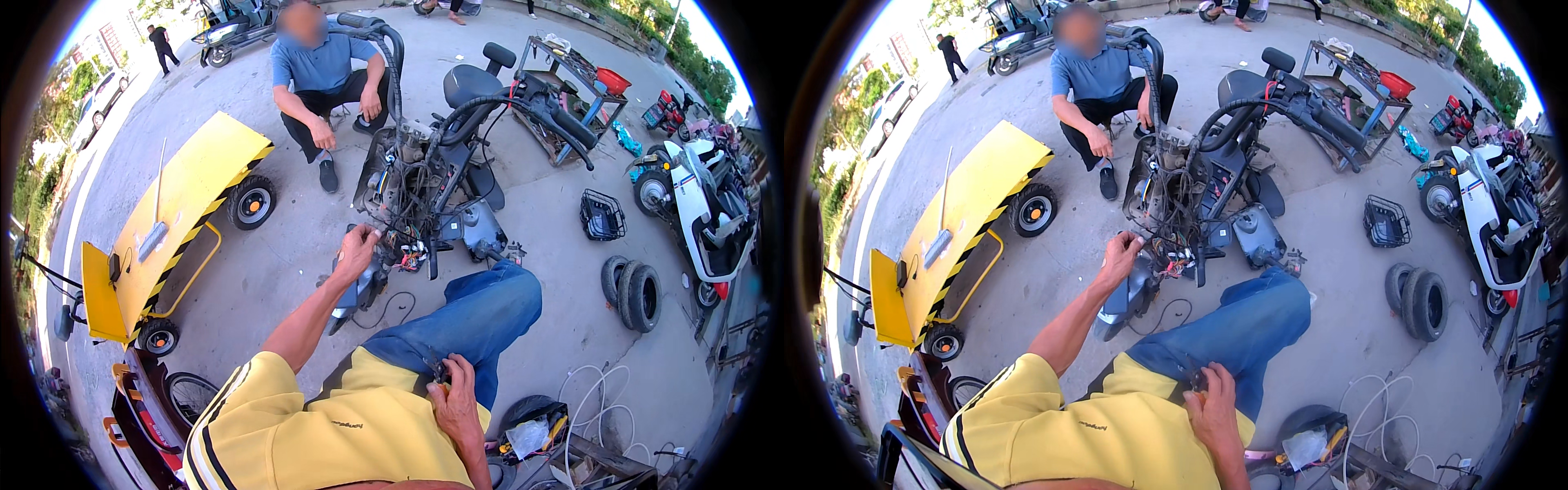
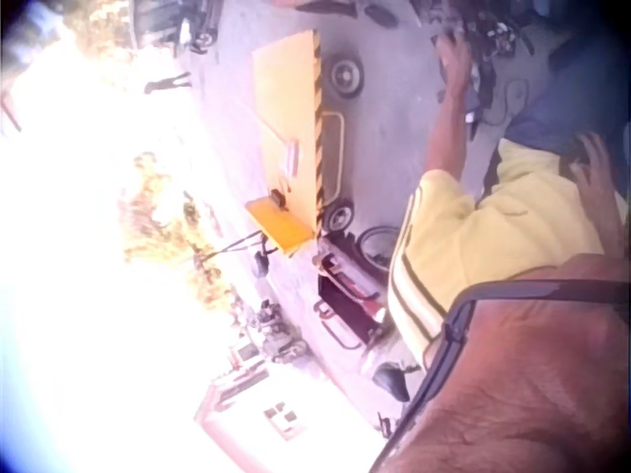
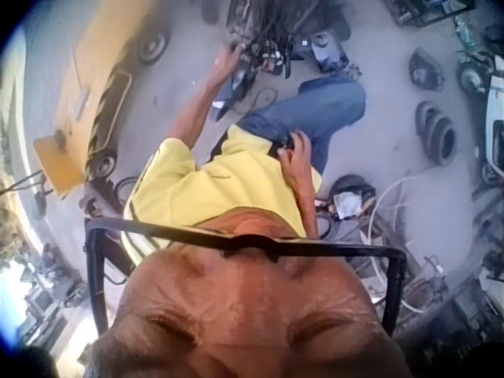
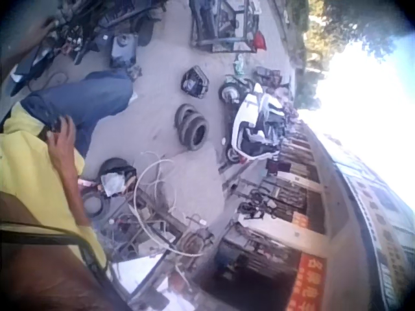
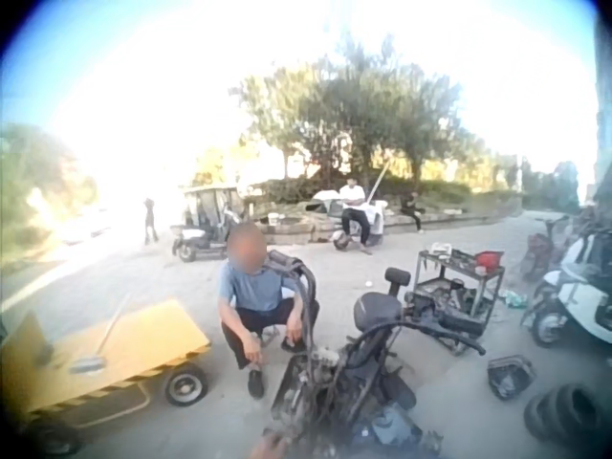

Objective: The person sits on the ground and uses pliers to strip and twist wires on a scooter's wiring harness. They connect wires together and appear to be troubleshooting or repairing the electrical system.

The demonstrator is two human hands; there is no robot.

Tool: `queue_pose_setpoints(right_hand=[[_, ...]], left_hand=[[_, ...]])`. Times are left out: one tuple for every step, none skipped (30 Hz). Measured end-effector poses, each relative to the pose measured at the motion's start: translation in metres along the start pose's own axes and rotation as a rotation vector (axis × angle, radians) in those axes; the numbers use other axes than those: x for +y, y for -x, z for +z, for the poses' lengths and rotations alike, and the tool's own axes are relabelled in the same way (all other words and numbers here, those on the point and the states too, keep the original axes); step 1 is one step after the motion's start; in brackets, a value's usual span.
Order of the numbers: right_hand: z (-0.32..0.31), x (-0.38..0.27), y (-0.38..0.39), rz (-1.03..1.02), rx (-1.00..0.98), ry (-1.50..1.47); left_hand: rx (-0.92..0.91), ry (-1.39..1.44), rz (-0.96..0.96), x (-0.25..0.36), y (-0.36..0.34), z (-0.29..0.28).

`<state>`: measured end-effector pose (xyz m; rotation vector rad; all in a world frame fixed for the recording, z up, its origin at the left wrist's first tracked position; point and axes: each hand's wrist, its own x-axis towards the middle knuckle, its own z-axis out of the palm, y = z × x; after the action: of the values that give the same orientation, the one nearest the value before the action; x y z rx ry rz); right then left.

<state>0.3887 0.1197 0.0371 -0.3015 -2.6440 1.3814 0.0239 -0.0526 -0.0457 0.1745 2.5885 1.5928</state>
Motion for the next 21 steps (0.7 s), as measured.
queue_pose_setpoints(right_hand=[[-0.002, 0.004, 0.001, 0.066, 0.020, -0.117], [-0.004, 0.009, 0.004, 0.132, 0.037, -0.233], [-0.006, 0.015, 0.010, 0.206, 0.048, -0.346], [0.002, 0.033, 0.015, 0.203, 0.168, -0.518], [0.002, 0.029, 0.015, 0.213, 0.335, -0.724], [-0.003, 0.030, 0.015, 0.243, 0.404, -0.838], [-0.010, 0.034, 0.015, 0.274, 0.476, -0.950], [-0.014, 0.038, 0.014, 0.281, 0.537, -1.026], [-0.019, 0.046, 0.015, 0.295, 0.619, -1.091], [-0.025, 0.052, 0.015, 0.308, 0.698, -1.158], [-0.031, 0.055, 0.014, 0.324, 0.724, -1.165], [-0.039, 0.059, 0.014, 0.343, 0.757, -1.167], [-0.046, 0.064, 0.017, 0.366, 0.800, -1.163], [-0.051, 0.077, 0.020, 0.393, 0.808, -1.107], [-0.052, 0.083, 0.018, 0.397, 0.845, -1.032], [-0.053, 0.086, 0.014, 0.401, 0.865, -0.966], [-0.054, 0.092, 0.012, 0.404, 0.887, -0.896], [-0.055, 0.104, 0.017, 0.461, 0.956, -0.831], [-0.054, 0.112, 0.025, 0.499, 0.998, -0.807], [-0.054, 0.117, 0.030, 0.532, 1.019, -0.795], [-0.053, 0.125, 0.032, 0.561, 1.016, -0.795]], left_hand=[[0.008, 0.069, -0.007, -0.005, -0.004, 0.001], [0.017, 0.140, -0.015, -0.011, -0.008, 0.002], [0.021, 0.212, -0.032, -0.015, -0.007, 0.003], [0.055, 0.251, -0.029, -0.018, -0.010, 0.003], [0.096, 0.223, 0.025, -0.013, -0.013, 0.003], [0.140, 0.186, 0.077, -0.003, -0.016, -0.005], [0.183, 0.149, 0.130, 0.004, -0.025, -0.012], [0.191, 0.139, 0.154, -0.004, -0.046, -0.024], [0.167, 0.201, 0.137, 0.015, -0.060, -0.032], [0.147, 0.260, 0.120, 0.035, -0.076, -0.042], [0.142, 0.239, 0.132, 0.043, -0.100, -0.054], [0.129, 0.221, 0.142, 0.050, -0.126, -0.063], [0.116, 0.196, 0.135, 0.067, -0.147, -0.064], [0.118, 0.157, 0.135, 0.081, -0.166, -0.066], [0.062, 0.134, 0.122, 0.087, -0.190, -0.064], [-0.064, 0.176, 0.060, 0.080, -0.228, -0.071], [-0.194, 0.222, -0.004, 0.068, -0.256, -0.074], [-0.262, 0.197, -0.114, 0.093, -0.252, -0.055], [-0.329, 0.168, -0.224, 0.122, -0.252, -0.038], [-0.374, 0.130, -0.335, 0.142, -0.249, -0.033], [-0.436, 0.150, -0.359, 0.124, -0.266, -0.036]])
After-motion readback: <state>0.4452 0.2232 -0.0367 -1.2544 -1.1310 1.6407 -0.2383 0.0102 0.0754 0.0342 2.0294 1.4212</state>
